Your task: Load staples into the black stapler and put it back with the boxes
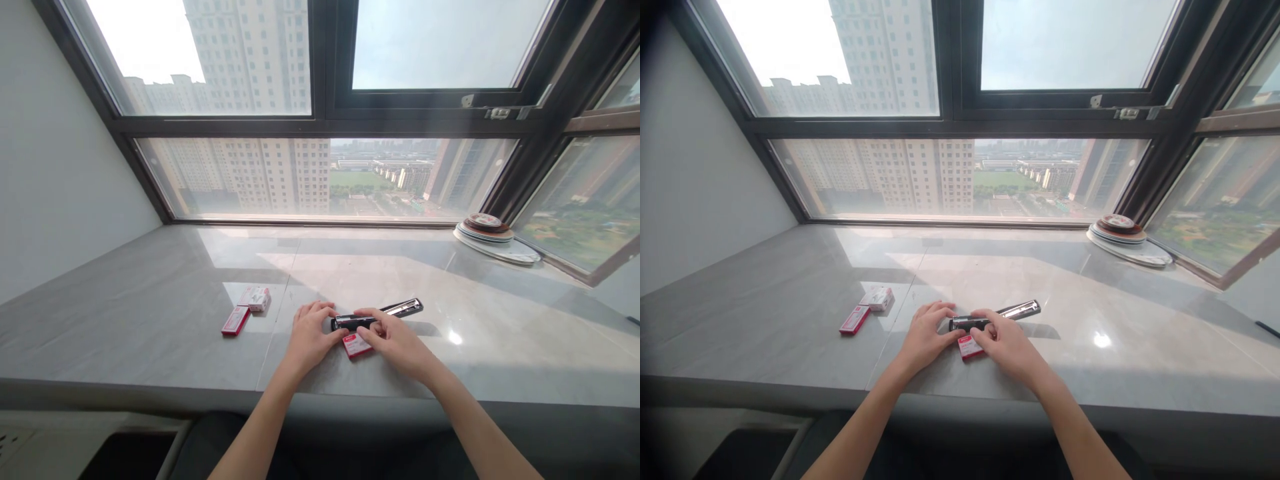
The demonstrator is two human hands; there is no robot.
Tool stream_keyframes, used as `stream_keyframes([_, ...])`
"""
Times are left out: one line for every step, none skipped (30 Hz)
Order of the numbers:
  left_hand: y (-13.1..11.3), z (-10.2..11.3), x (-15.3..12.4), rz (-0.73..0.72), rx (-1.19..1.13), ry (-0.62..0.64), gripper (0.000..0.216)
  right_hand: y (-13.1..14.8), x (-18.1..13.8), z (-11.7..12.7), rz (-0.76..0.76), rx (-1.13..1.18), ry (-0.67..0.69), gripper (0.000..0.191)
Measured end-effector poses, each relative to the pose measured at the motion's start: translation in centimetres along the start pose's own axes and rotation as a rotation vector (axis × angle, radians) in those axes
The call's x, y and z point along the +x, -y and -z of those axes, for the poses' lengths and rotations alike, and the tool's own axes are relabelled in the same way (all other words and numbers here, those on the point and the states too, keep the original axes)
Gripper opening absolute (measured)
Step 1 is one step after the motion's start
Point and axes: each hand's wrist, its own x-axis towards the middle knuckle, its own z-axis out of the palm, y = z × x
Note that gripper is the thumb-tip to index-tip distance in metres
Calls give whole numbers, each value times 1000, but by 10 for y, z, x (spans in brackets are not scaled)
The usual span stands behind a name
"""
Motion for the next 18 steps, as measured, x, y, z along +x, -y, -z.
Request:
stream_keyframes([0,0,0,2,0,1,24,-8,-6,6,-68,55,-7,41])
stream_keyframes([1,-1,1,5,0,3,24,-17,-12,14,-153,103,-14,45])
stream_keyframes([1,-1,1,8,-1,6,23,-25,-17,23,-244,145,-22,49])
stream_keyframes([1,-2,2,12,-1,11,23,-33,-21,32,-322,189,-39,53])
stream_keyframes([1,-2,3,17,-1,16,23,-40,-24,42,-368,239,-63,57])
stream_keyframes([1,-2,3,23,1,21,23,-44,-25,50,-377,296,-90,60])
stream_keyframes([1,-2,3,30,4,24,24,-47,-23,57,-355,352,-115,64])
stream_keyframes([1,-2,4,37,9,27,25,-47,-20,63,-311,399,-132,66])
stream_keyframes([1,-2,4,43,14,28,25,-45,-14,66,-259,434,-143,67])
stream_keyframes([1,-2,4,47,19,29,26,-42,-8,67,-209,452,-138,68])
stream_keyframes([1,-2,4,50,23,28,26,-38,0,67,-163,456,-124,67])
stream_keyframes([1,-2,3,50,26,29,26,-33,8,65,-119,448,-104,66])
stream_keyframes([1,-2,3,48,28,31,26,-27,16,62,-73,431,-85,64])
stream_keyframes([1,-2,3,45,29,32,26,-22,23,58,-24,400,-70,62])
stream_keyframes([1,-2,3,41,30,33,26,-17,30,53,23,352,-59,58])
stream_keyframes([1,-2,3,37,31,34,25,-12,36,47,66,287,-54,54])
stream_keyframes([2,-2,3,34,33,35,25,-8,41,41,102,214,-53,49])
stream_keyframes([2,-3,3,32,34,34,25,-5,45,34,131,141,-46,45])
